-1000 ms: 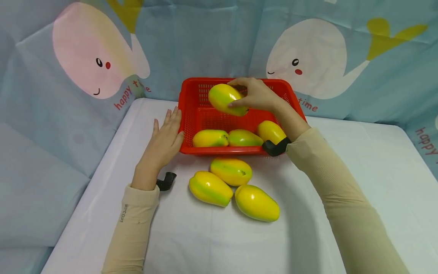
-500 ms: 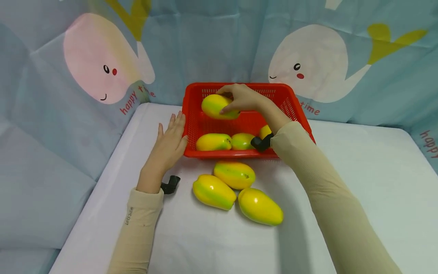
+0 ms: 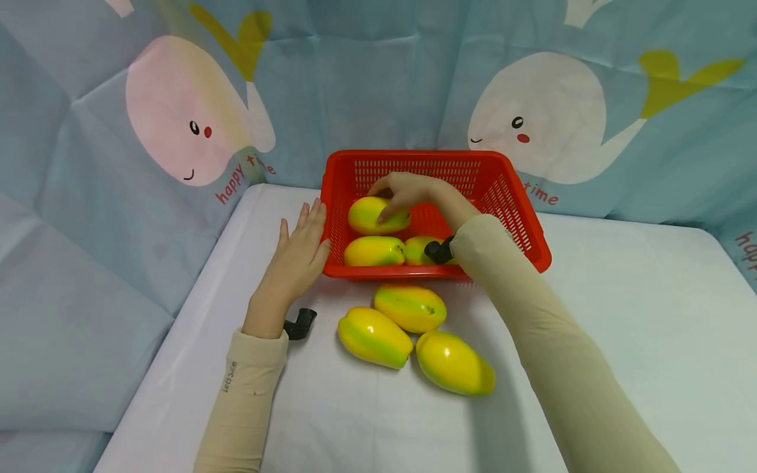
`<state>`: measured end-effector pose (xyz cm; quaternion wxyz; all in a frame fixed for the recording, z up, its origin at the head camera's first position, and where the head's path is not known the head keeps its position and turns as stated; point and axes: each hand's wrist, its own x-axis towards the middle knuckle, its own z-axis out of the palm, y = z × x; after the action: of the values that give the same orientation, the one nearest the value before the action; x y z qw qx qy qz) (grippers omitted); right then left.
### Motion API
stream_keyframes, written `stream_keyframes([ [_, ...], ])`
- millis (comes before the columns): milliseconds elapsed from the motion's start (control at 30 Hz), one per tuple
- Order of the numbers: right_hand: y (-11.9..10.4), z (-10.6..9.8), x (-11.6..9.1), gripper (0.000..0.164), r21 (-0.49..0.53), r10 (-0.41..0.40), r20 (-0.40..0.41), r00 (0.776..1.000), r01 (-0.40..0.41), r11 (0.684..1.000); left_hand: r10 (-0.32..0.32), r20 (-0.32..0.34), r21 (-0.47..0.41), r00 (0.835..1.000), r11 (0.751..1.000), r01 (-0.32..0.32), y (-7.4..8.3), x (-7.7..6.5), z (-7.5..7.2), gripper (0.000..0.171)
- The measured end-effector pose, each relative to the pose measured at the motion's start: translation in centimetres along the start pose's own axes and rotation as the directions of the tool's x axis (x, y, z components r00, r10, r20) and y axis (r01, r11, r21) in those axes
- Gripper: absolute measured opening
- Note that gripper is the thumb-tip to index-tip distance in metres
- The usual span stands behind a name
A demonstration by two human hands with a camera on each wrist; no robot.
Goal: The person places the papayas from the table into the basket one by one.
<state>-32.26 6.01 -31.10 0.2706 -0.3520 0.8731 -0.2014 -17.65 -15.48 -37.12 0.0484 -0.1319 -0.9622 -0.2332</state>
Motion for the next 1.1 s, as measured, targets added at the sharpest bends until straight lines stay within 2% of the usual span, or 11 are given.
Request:
stream_keyframes([
  [167, -0.6, 0.4, 0.6, 0.058, -0.077, 0.023, 0.091, 0.996, -0.016, 0.997, 0.002, -0.004, 0.005, 1.0, 1.0, -0.002, 0.0, 0.1, 0.0, 0.063],
  [533, -1.0, 0.6, 0.9, 0.064, -0.146, 0.085, 0.129, 0.988, -0.066, 0.987, 0.0, -0.009, 0.004, 1.0, 1.0, 0.0, -0.1, 0.1, 0.1, 0.063],
  [1100, -0.3, -0.9, -1.1, 0.057, -0.066, 0.087, 0.044, 0.995, -0.084, 0.994, -0.005, 0.011, 0.009, 1.0, 1.0, 0.005, -0.1, 0.2, 0.0, 0.064],
])
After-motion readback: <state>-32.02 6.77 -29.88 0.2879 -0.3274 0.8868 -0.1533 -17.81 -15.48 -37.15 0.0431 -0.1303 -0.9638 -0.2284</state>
